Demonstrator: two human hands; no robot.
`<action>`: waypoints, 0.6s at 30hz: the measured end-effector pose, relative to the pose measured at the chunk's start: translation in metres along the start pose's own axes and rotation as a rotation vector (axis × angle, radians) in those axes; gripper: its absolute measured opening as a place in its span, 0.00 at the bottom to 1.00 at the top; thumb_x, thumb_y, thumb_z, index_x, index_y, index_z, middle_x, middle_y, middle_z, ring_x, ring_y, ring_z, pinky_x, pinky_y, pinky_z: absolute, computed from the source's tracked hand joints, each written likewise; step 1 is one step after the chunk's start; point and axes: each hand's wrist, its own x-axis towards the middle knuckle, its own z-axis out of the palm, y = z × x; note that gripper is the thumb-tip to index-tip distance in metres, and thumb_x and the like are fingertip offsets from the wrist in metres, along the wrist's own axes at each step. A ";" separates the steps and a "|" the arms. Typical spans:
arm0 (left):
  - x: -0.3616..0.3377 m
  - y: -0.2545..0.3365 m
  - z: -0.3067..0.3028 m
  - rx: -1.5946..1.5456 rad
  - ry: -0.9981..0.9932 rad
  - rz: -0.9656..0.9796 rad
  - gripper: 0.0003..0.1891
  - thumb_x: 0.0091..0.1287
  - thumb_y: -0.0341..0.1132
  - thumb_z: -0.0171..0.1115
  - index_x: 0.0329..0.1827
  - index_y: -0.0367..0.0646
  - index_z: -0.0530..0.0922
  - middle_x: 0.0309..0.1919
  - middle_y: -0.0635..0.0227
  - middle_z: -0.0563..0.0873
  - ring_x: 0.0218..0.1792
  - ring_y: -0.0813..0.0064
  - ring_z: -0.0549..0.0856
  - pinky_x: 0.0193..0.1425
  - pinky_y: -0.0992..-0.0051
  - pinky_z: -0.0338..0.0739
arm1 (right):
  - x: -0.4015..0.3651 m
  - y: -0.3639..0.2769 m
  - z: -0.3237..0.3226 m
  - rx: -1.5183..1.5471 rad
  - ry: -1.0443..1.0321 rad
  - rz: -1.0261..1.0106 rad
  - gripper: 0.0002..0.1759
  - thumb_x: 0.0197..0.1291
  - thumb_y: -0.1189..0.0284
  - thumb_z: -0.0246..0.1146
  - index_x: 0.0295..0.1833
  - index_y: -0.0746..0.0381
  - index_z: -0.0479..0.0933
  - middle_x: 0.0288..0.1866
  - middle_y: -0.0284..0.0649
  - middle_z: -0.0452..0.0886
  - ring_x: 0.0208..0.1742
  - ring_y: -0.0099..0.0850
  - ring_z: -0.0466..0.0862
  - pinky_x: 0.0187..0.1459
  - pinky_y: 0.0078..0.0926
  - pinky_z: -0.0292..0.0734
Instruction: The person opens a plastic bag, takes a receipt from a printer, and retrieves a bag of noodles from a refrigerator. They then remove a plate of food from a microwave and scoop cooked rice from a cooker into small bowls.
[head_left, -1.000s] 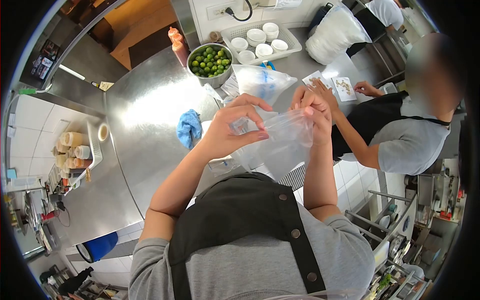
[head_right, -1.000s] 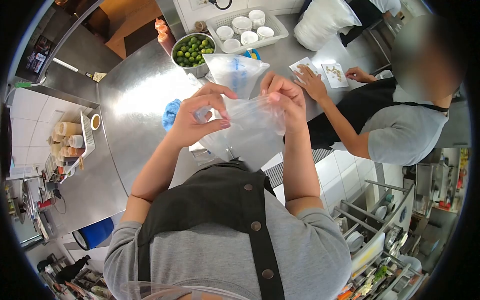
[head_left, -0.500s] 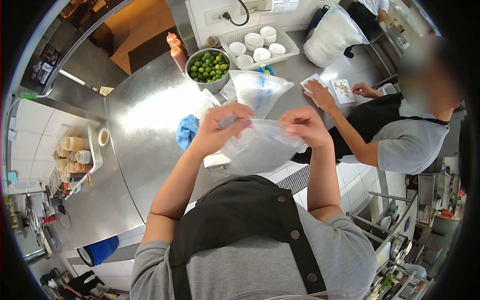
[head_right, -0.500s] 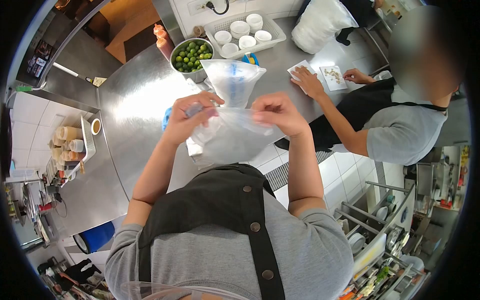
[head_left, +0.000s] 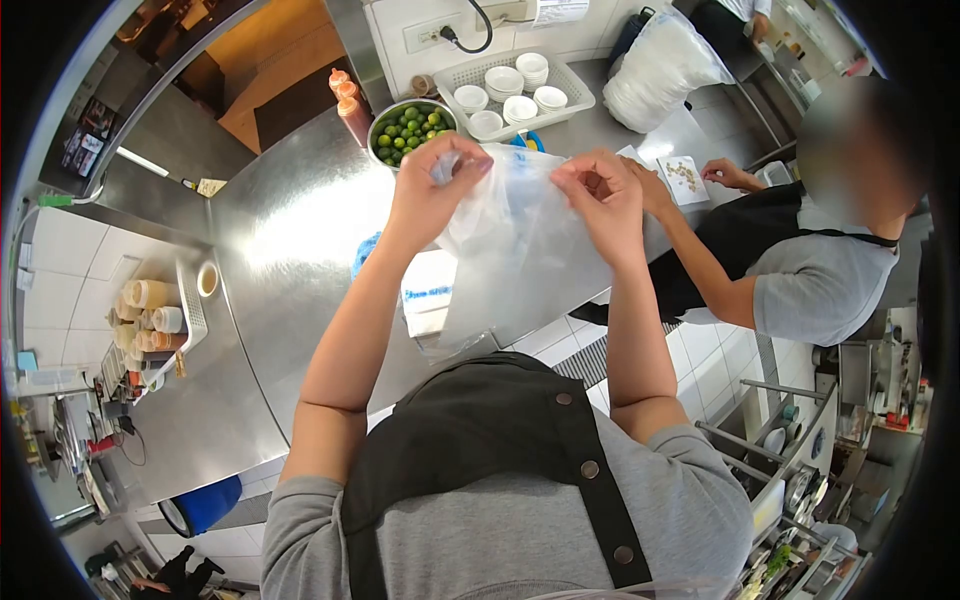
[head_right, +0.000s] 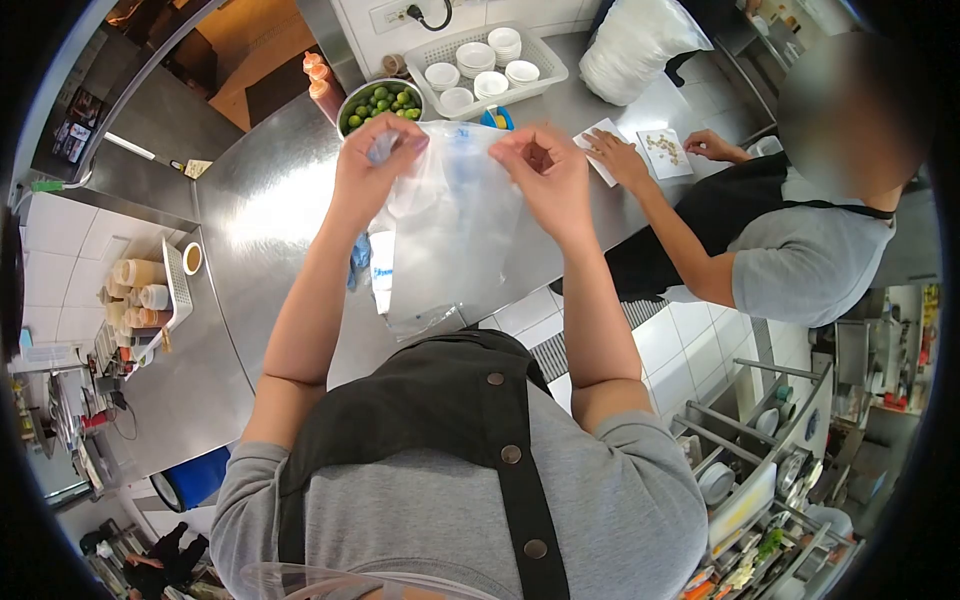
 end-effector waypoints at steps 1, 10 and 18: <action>0.005 0.006 0.001 0.017 0.023 -0.023 0.03 0.67 0.27 0.67 0.39 0.39 0.82 0.33 0.76 0.82 0.33 0.88 0.77 0.37 0.83 0.72 | 0.003 -0.001 0.004 -0.050 0.054 -0.030 0.05 0.58 0.76 0.74 0.36 0.62 0.83 0.34 0.30 0.82 0.27 0.15 0.76 0.28 0.15 0.68; 0.030 -0.032 0.002 -0.502 -0.033 -0.587 0.04 0.66 0.32 0.67 0.39 0.43 0.81 0.31 0.72 0.84 0.29 0.82 0.82 0.30 0.77 0.78 | 0.028 0.024 0.006 0.114 0.056 0.468 0.06 0.61 0.70 0.72 0.36 0.60 0.83 0.32 0.27 0.80 0.23 0.14 0.74 0.24 0.16 0.65; 0.018 -0.119 0.025 -0.397 0.055 -0.562 0.14 0.74 0.35 0.54 0.56 0.38 0.80 0.40 0.63 0.87 0.36 0.75 0.87 0.38 0.73 0.83 | 0.011 0.109 0.027 0.179 0.073 0.271 0.05 0.62 0.72 0.66 0.39 0.63 0.84 0.29 0.31 0.83 0.26 0.20 0.78 0.27 0.21 0.71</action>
